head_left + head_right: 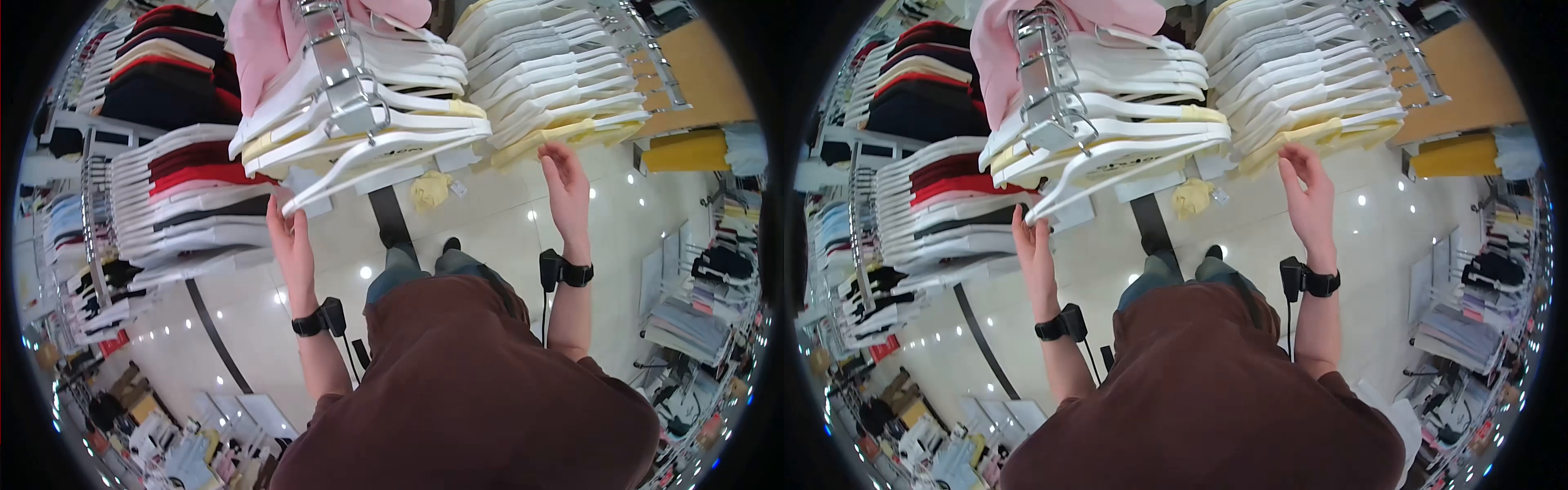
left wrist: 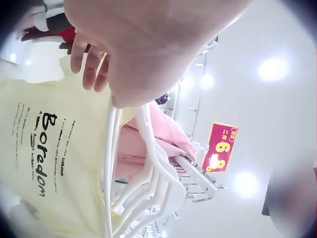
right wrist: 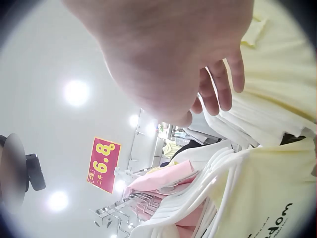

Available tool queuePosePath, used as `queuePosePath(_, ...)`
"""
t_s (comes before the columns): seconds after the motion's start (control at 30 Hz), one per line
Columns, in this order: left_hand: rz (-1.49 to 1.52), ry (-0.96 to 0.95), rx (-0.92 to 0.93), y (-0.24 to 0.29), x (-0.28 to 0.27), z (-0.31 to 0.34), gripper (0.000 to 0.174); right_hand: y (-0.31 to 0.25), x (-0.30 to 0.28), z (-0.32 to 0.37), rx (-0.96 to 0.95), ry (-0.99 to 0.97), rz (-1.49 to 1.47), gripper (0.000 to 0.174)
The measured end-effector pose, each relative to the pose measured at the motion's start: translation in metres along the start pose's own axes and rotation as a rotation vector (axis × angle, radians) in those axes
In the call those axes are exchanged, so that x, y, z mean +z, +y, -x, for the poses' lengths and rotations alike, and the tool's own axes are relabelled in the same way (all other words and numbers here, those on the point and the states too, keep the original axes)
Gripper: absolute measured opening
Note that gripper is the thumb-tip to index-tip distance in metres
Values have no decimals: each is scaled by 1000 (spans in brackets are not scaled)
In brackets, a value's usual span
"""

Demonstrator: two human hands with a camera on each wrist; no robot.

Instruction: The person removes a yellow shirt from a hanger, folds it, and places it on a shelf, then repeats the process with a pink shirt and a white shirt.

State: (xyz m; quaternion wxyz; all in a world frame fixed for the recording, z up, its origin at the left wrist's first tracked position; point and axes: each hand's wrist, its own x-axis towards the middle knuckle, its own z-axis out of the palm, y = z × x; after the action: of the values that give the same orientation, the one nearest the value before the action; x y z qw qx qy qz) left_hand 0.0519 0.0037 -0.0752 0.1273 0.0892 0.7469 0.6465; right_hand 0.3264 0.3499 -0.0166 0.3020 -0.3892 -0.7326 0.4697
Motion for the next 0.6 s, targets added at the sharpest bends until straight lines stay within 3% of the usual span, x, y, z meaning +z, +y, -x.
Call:
queuePosePath(0.03, -47, -17, -22, -7, 0, 4, 67, 11, -6, 4, 8, -24, -13, 30)
queuePosePath(0.13, 17, -53, -129, -45, 9, 29, 61, 59, -20, 16, 58, -111, 4, 30)
queuePosePath(0.23, -290, -103, -283, -137, 10, 74, 57, 144, -25, 33, 199, -421, 305, 34)
queuePosePath(0.37, -843, -370, -655, -303, -37, 205, 70, 357, -50, 97, 367, -800, 635, 48)
queuePosePath(0.4, -941, -523, -677, -357, -65, 255, 71, 429, -71, 118, 404, -1070, 834, 51)
queuePosePath(0.43, -1070, -762, -769, -361, -81, 294, 69, 578, -110, 168, 233, -1243, 1010, 55)
queuePosePath(0.47, -1110, -903, -960, -355, -91, 327, 66, 483, -127, 171, 656, -1198, 1066, 55)
queuePosePath(0.53, -1046, -864, -1060, -332, -106, 383, 63, 492, -173, 212, 818, -1112, 984, 44)
queuePosePath(0.6, -992, -810, -1169, -316, -113, 403, 57, 481, -195, 249, 970, -839, 782, 42)
